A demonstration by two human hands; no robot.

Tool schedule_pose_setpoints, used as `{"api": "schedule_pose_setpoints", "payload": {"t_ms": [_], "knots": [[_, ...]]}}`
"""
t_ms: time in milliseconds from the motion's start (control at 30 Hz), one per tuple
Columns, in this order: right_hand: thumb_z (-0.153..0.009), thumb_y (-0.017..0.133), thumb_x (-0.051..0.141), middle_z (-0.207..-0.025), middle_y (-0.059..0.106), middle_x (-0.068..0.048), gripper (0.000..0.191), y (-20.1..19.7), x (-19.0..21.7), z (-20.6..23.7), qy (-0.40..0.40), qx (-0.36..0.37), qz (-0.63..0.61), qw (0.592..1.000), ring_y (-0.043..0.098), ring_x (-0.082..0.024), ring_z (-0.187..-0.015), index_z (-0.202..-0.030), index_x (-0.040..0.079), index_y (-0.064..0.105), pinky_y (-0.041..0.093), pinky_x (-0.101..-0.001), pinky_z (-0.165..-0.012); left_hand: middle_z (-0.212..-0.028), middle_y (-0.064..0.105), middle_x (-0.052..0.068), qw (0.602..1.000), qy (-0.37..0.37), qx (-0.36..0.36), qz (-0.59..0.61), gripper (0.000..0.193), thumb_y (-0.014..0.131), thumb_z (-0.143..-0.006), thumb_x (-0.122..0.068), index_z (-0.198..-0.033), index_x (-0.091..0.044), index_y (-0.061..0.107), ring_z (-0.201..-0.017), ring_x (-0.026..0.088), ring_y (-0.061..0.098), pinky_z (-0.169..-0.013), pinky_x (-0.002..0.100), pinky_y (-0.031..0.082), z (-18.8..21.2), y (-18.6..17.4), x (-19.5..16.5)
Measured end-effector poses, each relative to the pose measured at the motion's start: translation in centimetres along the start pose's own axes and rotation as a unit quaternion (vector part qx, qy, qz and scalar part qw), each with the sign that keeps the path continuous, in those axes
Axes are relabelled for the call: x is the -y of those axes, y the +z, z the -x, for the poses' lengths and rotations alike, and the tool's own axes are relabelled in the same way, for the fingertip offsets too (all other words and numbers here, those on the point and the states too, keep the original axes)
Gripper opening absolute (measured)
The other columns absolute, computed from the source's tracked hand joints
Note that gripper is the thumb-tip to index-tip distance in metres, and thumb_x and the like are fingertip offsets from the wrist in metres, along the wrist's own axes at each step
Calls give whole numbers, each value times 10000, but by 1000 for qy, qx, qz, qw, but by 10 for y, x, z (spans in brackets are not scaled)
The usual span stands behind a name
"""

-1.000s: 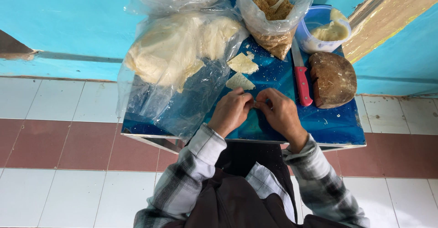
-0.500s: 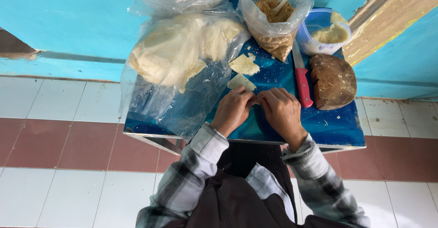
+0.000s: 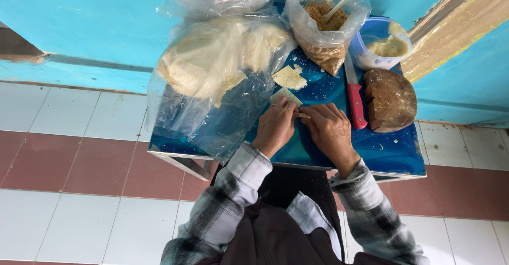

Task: The person sits at a small table and folds small triangular pieces of thin dough by hand, pressing the edges to seal each one and setting the folded piece on the table. They repeat this folding cycle with dough pieces taken from a plastic-covered sheet, with a bag of brown sugar and a knife nearby.

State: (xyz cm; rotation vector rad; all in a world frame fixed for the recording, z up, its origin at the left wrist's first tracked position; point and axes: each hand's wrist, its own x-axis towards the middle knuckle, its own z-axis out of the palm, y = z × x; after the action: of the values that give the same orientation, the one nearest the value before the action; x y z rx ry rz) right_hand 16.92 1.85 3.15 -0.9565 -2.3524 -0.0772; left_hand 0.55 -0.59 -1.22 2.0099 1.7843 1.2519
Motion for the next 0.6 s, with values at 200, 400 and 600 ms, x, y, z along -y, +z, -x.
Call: {"api": "schedule_pose_setpoints", "payload": {"t_ms": [200, 400, 600], "knots": [[-868, 805, 214, -972, 748, -28, 210, -3, 6, -2, 43, -3, -61, 997, 684, -248, -900, -1047, 116, 757, 537, -393, -794, -919, 691, 122, 996, -30, -8, 84, 86, 671, -948, -132, -911, -54, 663, -823, 357, 690, -704, 478, 526, 1, -2, 5], [-903, 786, 165, -956, 760, -69, 180, -20, 21, -14, 16, -5, -69, 998, 686, -270, -883, -1052, 67, 766, 542, -400, -767, -793, 727, 103, 968, -50, -32, 242, 219, 680, -966, -258, -939, -41, 700, -661, 246, 718, -596, 374, 543, 0, -12, 6], [-985, 674, -2, -1060, 751, -152, 134, -24, 6, -68, -94, -80, -109, 986, 728, -307, -943, -1100, 11, 742, 587, -415, -805, -779, 722, 71, 930, -140, -101, 324, 372, 554, -1042, -387, -1000, -56, 720, -588, 170, 649, -527, 320, 499, 0, -25, -1]]}}
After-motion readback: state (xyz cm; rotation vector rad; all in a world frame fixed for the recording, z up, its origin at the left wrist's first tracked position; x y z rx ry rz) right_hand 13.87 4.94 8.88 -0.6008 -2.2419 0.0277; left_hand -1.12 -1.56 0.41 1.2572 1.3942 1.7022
